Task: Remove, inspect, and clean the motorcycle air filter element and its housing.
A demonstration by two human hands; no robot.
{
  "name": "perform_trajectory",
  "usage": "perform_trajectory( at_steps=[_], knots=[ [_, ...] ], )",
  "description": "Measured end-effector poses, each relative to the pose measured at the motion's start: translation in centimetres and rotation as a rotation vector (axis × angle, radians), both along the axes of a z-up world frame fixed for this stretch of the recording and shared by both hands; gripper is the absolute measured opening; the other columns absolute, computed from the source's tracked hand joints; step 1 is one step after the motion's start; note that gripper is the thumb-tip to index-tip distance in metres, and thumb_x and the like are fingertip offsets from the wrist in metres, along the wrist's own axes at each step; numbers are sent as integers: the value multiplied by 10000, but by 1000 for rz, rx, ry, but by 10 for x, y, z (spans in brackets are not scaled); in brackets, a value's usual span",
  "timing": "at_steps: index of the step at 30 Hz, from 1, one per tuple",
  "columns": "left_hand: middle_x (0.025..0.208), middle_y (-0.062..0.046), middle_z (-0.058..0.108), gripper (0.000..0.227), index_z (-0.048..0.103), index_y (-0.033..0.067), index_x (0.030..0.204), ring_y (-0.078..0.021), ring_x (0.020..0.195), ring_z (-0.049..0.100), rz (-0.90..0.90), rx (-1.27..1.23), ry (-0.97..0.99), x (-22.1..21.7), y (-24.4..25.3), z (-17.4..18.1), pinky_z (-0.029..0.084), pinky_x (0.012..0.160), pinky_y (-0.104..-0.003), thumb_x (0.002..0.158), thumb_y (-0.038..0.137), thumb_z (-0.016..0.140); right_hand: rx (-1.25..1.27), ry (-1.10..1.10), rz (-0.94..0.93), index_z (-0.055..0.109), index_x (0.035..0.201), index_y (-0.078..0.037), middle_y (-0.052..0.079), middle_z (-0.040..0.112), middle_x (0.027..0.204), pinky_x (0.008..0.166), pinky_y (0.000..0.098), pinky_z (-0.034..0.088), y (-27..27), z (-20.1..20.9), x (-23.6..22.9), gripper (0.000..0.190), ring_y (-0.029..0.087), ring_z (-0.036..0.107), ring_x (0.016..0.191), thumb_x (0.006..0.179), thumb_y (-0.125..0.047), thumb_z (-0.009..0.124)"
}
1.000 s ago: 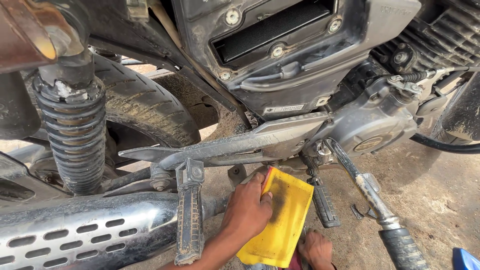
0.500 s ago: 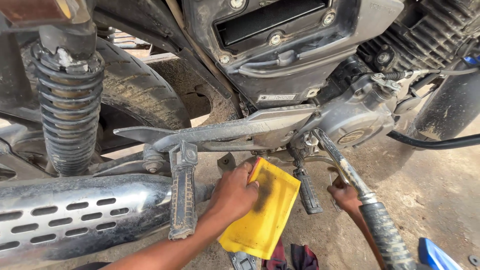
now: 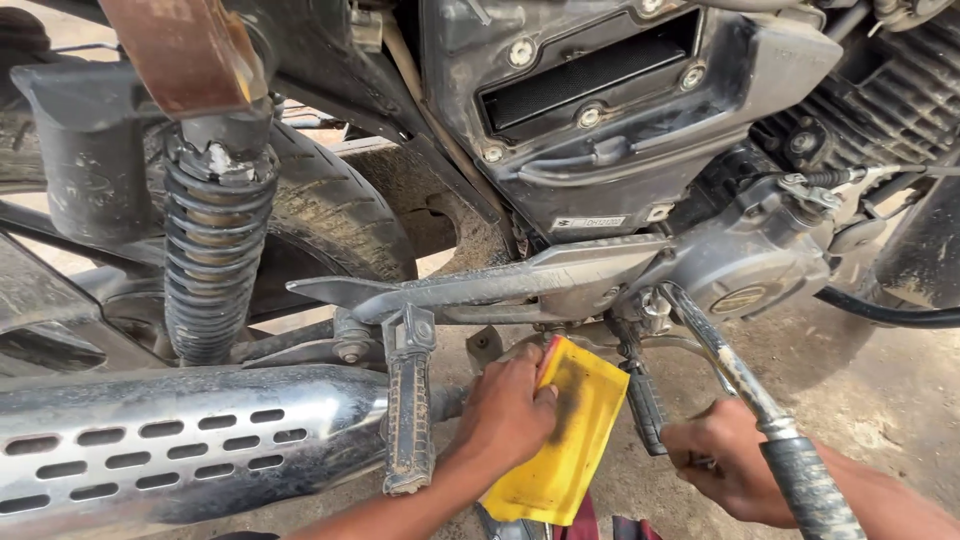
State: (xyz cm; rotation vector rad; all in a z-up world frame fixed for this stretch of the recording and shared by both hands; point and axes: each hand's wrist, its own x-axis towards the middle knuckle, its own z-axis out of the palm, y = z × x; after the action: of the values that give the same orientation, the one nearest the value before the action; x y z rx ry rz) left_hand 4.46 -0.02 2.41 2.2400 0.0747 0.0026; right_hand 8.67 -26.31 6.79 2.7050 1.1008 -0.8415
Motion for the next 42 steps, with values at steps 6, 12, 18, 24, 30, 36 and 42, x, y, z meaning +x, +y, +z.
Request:
perform_trajectory(
  at_steps=[6,12,18,24,30,36,42],
  knots=[
    [888,-257,714,348,599,27,1163,-436,901,717,-23,-99,-5,-8,2,19,539,880,-494,852,173,658,862,32,-373,751,1155,-157,20,840,840,691,342,597,9,-14,19,340,162,776,815,822,-210,795],
    [888,-233,741,279,654,10,1070,-378,901,737,-26,-173,-40,6,2,11,539,825,-459,843,168,693,680,-176,-301,770,1189,-230,51,819,866,605,363,606,32,10,20,390,195,789,686,799,-233,764],
    [899,-183,770,272,670,40,1095,-322,873,763,73,-229,61,15,-6,2,553,803,-412,850,159,679,487,-171,-299,703,1376,-278,79,779,821,646,371,572,27,8,23,523,228,764,712,856,-252,746],
    [906,-158,787,229,695,41,1078,-304,845,778,74,-290,-8,14,-9,1,564,775,-394,863,114,667,824,-219,-8,730,1183,-20,134,742,742,567,394,565,21,-22,22,366,269,754,639,824,-62,681],
    [915,-155,787,233,686,37,1095,-287,843,782,81,-297,-37,14,-11,-4,572,768,-388,869,89,666,829,-287,172,755,1102,-28,122,709,643,549,447,491,28,-9,8,337,311,714,606,769,-29,706],
    [927,-149,795,261,678,47,1124,-281,849,795,72,-297,-5,12,-15,6,578,771,-378,867,87,659,980,-248,149,714,1159,3,124,710,738,545,388,531,16,-30,18,350,272,723,635,816,7,645],
    [933,-158,790,238,683,35,1107,-284,873,788,59,-293,-29,14,-25,15,571,784,-377,874,81,665,798,-263,-12,739,1225,-46,130,673,686,448,431,486,22,9,15,419,277,682,530,809,-29,689]
  ],
)
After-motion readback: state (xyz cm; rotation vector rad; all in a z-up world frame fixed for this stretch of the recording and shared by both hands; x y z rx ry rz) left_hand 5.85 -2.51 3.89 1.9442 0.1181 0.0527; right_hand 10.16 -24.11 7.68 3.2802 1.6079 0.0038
